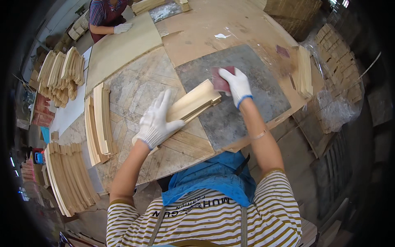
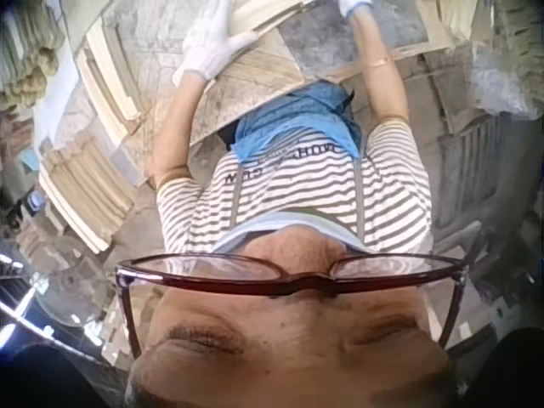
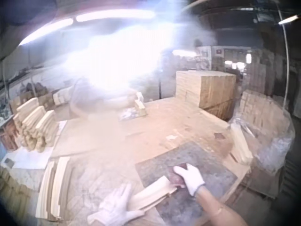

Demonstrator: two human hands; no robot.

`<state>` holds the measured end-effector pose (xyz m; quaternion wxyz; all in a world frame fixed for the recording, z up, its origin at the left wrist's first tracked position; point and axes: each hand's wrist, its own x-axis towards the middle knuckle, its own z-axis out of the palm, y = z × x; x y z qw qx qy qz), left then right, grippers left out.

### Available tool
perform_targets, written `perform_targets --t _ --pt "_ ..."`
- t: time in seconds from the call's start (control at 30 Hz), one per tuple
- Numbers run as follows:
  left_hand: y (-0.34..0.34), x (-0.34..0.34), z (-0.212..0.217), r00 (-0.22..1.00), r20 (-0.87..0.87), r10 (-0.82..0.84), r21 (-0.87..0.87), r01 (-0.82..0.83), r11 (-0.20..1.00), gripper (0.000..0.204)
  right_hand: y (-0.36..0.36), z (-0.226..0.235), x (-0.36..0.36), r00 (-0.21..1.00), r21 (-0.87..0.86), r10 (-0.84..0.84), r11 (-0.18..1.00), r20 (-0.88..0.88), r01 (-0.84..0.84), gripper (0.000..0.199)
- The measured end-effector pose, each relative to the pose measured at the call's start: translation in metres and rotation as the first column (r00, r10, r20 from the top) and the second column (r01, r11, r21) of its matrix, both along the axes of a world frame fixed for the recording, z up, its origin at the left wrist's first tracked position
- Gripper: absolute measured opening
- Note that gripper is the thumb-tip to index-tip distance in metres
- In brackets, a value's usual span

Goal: Sanding the edges and surfaces of wooden slats using sandpaper.

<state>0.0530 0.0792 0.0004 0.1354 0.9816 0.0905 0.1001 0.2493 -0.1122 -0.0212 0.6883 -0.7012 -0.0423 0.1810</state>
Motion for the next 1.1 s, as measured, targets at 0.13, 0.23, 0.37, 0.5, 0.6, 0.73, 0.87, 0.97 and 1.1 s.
perform_targets --t 0.13,0.23,0.37,0.5,0.6,0.73,0.87,0.97,1.1 --pt "-0.019 0.016 -0.010 0.942 -0.315 0.117 -0.069 -0.146 0.987 0.090 0.031 -0.044 0.029 0.930 -0.382 0.169 0.923 0.327 -0.034 0.038" --pt "-0.016 0.010 -0.017 0.963 -0.219 0.155 0.049 -0.148 0.988 0.088 0.017 -0.052 0.007 0.886 -0.431 0.180 0.902 0.426 0.024 0.041" --pt "-0.016 0.009 -0.017 0.975 -0.175 0.140 0.006 -0.141 0.990 0.085 -0.048 -0.048 -0.043 0.899 -0.466 0.166 0.883 0.405 0.047 0.038" --pt "-0.002 0.004 -0.023 0.997 0.076 -0.010 -0.034 0.013 0.999 0.078 -0.066 -0.040 -0.045 0.959 -0.242 0.008 0.968 0.282 0.064 0.034" --pt "-0.009 -0.001 -0.005 0.998 -0.034 0.060 -0.036 -0.061 0.997 0.066 -0.068 -0.029 -0.040 0.994 -0.069 -0.094 0.993 0.061 0.098 0.030" --pt "-0.001 0.002 0.021 0.997 -0.067 0.032 -0.097 -0.039 0.995 0.050 -0.073 -0.029 -0.032 0.986 0.015 -0.159 0.987 -0.041 0.160 0.028" --pt "-0.005 0.017 0.043 0.998 -0.046 -0.042 -0.214 0.031 0.976 0.037 -0.074 -0.029 -0.021 0.979 0.132 -0.194 0.971 -0.064 0.201 0.027" --pt "-0.005 0.023 0.026 0.964 -0.265 -0.027 -0.076 0.007 0.997 0.049 -0.060 -0.025 -0.014 0.978 0.190 -0.181 0.962 -0.101 0.198 0.027" --pt "-0.008 0.006 -0.008 0.972 -0.235 0.008 -0.116 -0.036 0.993 0.089 -0.032 -0.014 0.000 0.992 0.144 -0.094 0.984 -0.088 0.106 0.026"
